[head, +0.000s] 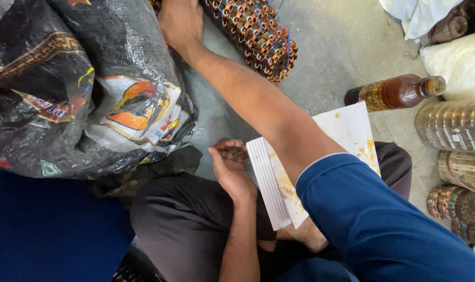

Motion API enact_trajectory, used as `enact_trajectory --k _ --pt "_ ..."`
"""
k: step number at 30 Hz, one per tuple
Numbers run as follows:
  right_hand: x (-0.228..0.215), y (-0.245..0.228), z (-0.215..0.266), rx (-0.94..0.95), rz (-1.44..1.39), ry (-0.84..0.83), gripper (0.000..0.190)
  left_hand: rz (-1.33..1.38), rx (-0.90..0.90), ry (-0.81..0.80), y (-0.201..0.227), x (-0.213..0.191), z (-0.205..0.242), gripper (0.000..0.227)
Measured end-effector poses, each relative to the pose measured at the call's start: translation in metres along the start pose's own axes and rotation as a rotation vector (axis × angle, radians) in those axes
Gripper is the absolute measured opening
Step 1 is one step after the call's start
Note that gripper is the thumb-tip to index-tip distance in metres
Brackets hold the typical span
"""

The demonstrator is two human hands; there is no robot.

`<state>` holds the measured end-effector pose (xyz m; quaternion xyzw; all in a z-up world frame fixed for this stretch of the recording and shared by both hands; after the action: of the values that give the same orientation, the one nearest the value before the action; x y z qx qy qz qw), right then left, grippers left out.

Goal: The person sits on the floor and repeatedly pours a brown liquid from a plastic bottle onto copper-wound motor stators placed on a white paper. The person handles the stators one at a time, rotating them to coat the windings, then sets them aside.

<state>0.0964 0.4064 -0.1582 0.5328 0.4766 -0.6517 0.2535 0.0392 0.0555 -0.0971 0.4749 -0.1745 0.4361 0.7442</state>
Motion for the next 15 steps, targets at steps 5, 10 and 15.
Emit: enact_trajectory --k 5,10,15 --pt "0.002 -0.017 -0.011 0.052 -0.039 0.075 0.041 -0.022 -0.005 0.016 -0.003 -0.001 -0.002 0.045" --pt "-0.006 -0.025 -0.009 0.089 -0.118 0.127 0.04 -0.041 0.009 0.009 -0.002 0.001 -0.003 0.042" --pt "-0.015 -0.02 -0.004 0.061 -0.207 0.26 0.059 -0.05 0.009 0.013 -0.001 0.003 0.0 0.041"
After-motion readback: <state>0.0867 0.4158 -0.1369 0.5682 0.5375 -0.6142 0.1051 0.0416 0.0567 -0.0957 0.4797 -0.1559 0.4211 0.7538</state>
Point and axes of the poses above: each hand's wrist, its own z-axis away from the middle knuckle, its own x-axis out of the palm, y = z × x, the point moved 1 cm from there along -z, towards the middle knuckle, and after that the axes turned 8 degrees about x, right-handed, at the moved point
